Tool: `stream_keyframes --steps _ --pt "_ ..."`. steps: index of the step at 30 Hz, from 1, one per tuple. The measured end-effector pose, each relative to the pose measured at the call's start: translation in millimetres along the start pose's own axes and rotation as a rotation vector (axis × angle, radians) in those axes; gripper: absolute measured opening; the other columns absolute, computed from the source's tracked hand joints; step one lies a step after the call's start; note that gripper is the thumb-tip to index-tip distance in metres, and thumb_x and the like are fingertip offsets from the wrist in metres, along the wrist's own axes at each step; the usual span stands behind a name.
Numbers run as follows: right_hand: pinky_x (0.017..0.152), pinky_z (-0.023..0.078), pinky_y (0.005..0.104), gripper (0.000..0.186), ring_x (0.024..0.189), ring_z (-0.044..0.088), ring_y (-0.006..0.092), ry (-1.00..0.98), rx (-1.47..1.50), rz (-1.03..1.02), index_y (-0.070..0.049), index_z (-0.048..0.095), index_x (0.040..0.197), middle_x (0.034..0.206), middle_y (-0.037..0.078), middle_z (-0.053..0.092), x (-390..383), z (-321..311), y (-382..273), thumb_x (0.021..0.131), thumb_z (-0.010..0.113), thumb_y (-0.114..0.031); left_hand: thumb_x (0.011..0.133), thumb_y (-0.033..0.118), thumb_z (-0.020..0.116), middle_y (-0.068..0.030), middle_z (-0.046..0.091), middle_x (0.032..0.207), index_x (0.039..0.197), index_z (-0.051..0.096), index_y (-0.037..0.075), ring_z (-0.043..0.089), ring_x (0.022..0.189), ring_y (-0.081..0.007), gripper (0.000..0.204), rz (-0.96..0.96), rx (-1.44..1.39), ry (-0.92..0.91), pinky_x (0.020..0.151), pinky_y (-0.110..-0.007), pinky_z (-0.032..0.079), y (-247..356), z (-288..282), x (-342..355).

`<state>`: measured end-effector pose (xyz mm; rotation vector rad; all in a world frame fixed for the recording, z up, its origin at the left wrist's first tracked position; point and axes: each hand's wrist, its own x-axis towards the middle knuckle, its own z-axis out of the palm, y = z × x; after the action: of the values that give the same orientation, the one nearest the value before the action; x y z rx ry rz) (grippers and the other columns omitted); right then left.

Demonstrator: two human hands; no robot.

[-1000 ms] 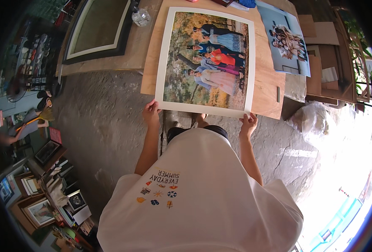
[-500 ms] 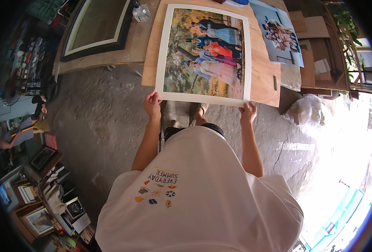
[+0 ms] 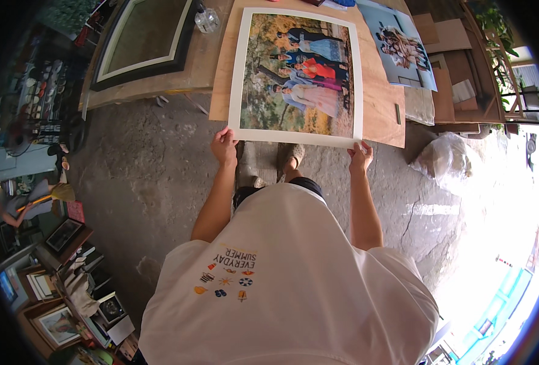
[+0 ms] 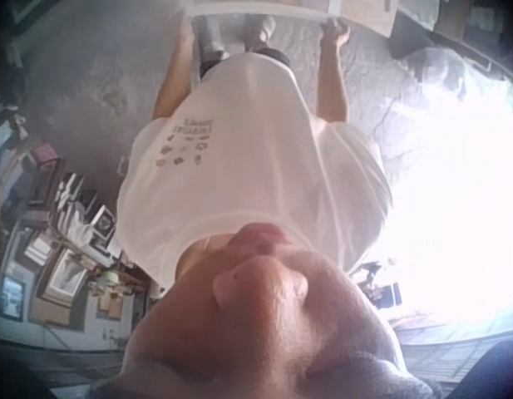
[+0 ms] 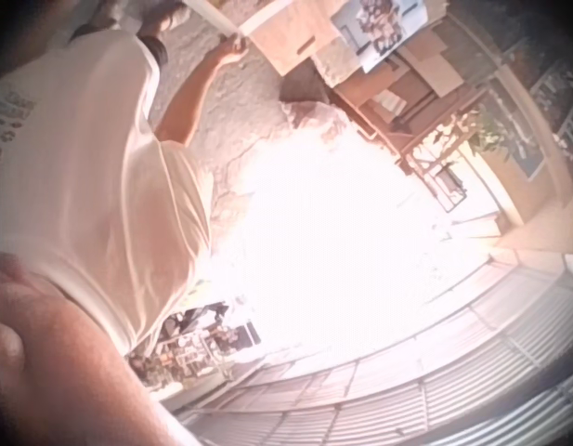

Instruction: The person mounts a printed image onto a board, cleans the glass and frame, and assembles the framed artwork. They wipe the glass with a cloth, place the image and backing, and secure the frame with a stapler.

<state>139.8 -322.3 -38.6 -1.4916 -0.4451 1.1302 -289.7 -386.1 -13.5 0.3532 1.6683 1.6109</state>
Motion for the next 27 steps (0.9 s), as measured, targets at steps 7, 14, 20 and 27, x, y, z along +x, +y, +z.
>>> stream_keyframes --steps 7,14,20,27 --pt "0.066 0.059 0.0313 0.036 0.082 0.069 0.024 -0.004 0.042 0.019 -0.004 0.045 0.117 0.1 0.016 0.065 7 -4 4 0.089 0.067 0.001 0.079 0.002 0.067 -0.0103 0.063 0.11 0.104 0.068 0.006 0.057 0.108 -0.0317 0.026 0.901 0.864 -0.492 0.093 -0.045 0.044 25 45 -36" --pt "0.067 0.058 0.0314 0.032 0.078 0.065 0.0193 0.013 -0.157 0.024 -0.004 0.051 0.113 0.102 0.012 0.063 9 -8 -5 0.087 0.07 -0.003 0.081 0.015 0.062 -0.0072 0.062 0.115 0.111 0.064 0.008 0.056 0.108 -0.025 0.03 1.047 1.179 -0.827 0.1 -0.041 0.042 -4 93 -67" --pt "0.059 0.04 0.0358 0.031 0.071 0.047 0.0162 0.269 -0.856 -0.721 -0.001 0.056 0.083 0.077 0.008 0.054 42 33 -69 0.096 0.064 -0.027 0.085 0.02 0.057 -0.0046 0.061 0.116 0.111 0.066 0.009 0.056 0.104 -0.0228 0.03 1.128 1.184 -0.778 0.1 -0.041 0.043 5 91 -66" --pt "0.054 0.039 0.0264 0.019 0.062 0.048 0.0088 -0.734 -0.358 -0.57 -0.002 0.057 0.095 0.069 0.001 0.05 192 354 -173 0.1 0.056 -0.021 0.087 0.02 0.059 0.0002 0.06 0.12 0.113 0.066 0.013 0.055 0.103 -0.0177 0.027 0.985 1.241 -0.795 0.102 -0.039 0.043 1 91 -70"
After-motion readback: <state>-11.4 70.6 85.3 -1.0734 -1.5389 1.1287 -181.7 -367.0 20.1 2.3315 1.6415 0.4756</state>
